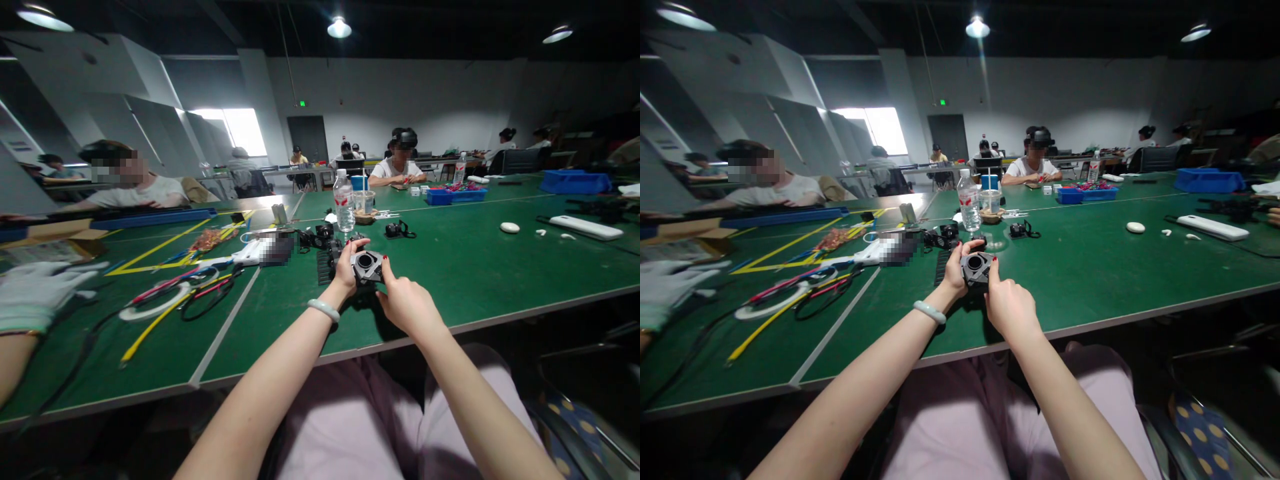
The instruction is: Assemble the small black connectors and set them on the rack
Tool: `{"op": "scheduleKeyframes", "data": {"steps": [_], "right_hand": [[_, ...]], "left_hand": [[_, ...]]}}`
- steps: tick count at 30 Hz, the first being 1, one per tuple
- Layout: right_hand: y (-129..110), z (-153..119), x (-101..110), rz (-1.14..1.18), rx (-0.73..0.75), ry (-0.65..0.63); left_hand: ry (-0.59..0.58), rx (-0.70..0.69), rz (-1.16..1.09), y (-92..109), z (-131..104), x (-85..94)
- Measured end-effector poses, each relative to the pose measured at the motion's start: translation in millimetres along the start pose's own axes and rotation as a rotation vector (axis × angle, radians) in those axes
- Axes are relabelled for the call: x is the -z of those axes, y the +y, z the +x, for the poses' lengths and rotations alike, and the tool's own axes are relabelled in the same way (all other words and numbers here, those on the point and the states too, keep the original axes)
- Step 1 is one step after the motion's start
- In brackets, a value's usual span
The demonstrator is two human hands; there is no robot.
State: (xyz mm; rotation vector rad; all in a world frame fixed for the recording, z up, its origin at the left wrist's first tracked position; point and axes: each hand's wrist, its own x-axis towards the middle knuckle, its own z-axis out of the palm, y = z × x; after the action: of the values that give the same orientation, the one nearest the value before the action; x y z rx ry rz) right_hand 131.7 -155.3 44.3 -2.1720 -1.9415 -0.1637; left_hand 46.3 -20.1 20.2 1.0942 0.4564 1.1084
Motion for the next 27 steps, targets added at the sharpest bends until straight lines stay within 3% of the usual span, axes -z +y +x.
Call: {"op": "scheduleKeyframes", "data": {"steps": [6, 15, 27], "right_hand": [[-13, -8, -2, 0.034, -0.101, 0.016], [-38, -17, -7, 0.090, -0.294, 0.074], [-42, -20, -10, 0.131, -0.337, 0.054]], "left_hand": [[0.000, -0.005, 0.000, 0, -2, -2.1], [-0.112, -0.040, -0.028, -2, -3, -2.9], [-0.147, -0.042, -0.013, -3, -5, -4.1]]}}
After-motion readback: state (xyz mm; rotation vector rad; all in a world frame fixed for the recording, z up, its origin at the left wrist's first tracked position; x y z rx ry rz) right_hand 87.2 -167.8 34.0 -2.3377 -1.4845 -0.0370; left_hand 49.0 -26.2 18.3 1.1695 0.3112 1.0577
